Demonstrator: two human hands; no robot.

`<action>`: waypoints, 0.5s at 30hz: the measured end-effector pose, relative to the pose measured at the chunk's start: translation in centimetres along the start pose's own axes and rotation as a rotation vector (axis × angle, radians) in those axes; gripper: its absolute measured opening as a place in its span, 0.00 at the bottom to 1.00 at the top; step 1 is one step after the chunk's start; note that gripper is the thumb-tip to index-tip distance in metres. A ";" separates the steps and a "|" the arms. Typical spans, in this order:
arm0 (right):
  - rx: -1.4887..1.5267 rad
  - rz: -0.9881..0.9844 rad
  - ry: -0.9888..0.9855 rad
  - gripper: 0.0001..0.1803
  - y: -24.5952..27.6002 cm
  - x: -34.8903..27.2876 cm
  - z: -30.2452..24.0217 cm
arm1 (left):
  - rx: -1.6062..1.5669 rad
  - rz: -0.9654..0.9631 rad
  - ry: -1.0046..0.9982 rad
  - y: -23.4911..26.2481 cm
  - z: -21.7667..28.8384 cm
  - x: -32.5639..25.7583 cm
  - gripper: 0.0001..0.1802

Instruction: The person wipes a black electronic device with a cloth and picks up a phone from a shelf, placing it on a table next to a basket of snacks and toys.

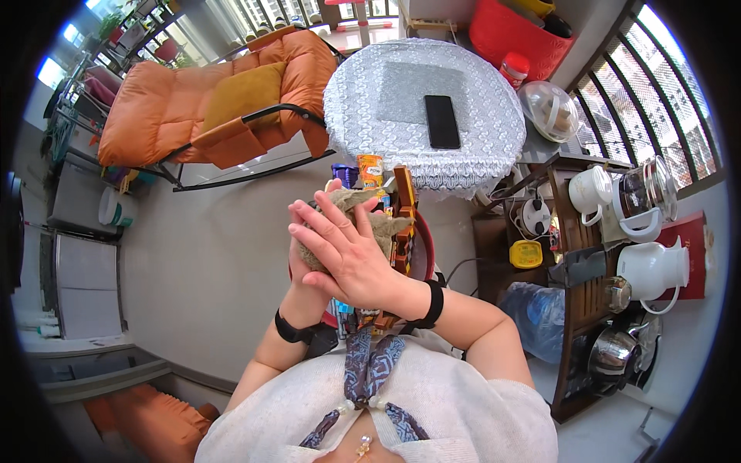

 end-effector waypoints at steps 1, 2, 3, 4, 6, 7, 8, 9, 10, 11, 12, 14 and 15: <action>-0.081 0.074 0.076 0.28 0.0 -0.1 -0.2 | 0.028 0.006 -0.011 0.5 -0.2 -0.5 0.40; -0.080 0.073 0.071 0.28 0.2 0.1 0.1 | 0.057 0.012 -0.022 1.2 -0.4 -1.0 0.42; -0.106 0.076 0.076 0.29 0.5 0.5 0.5 | 0.085 0.018 -0.033 1.9 -0.6 -1.4 0.44; -0.130 0.084 0.083 0.31 0.6 1.0 0.5 | 0.119 0.021 -0.045 2.6 -0.4 -1.5 0.47; -0.135 0.106 0.060 0.26 0.6 1.2 -0.3 | 0.185 0.024 -0.068 3.6 0.1 -1.6 0.55; -0.117 0.122 0.030 0.23 0.6 1.2 -0.2 | 0.184 0.024 -0.060 3.2 0.5 -1.5 0.55; -0.097 0.137 0.002 0.21 0.7 1.2 -0.1 | 0.133 0.060 0.039 2.2 0.7 -1.4 0.43; -0.098 0.138 -0.004 0.21 0.7 1.3 0.1 | 0.081 0.097 0.137 1.7 0.5 -1.4 0.38; -0.048 0.181 -0.024 0.20 0.8 1.5 0.3 | 0.084 0.098 0.137 1.5 0.5 -1.4 0.38; 0.003 0.224 -0.044 0.19 1.1 1.7 0.5 | 0.106 0.129 0.133 1.5 0.4 -1.4 0.39; 0.006 0.225 -0.044 0.19 1.2 2.0 0.6 | 0.129 0.160 0.130 1.6 0.4 -1.4 0.39; 0.023 0.263 -0.138 0.19 1.7 2.5 1.7 | 0.135 0.122 0.144 1.6 0.1 -1.3 0.36; 0.055 0.313 -0.142 0.18 1.9 2.7 2.3 | 0.187 0.101 0.138 1.7 -0.1 -1.4 0.34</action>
Point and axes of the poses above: each hand's wrist, its own x-axis towards the middle knuckle, its own y-axis out of the back of the hand, z = x × y, the point moved 5 cm from there along x, towards the middle knuckle, and after that the axes turned 11 degrees about -y, right-handed, at the moved point
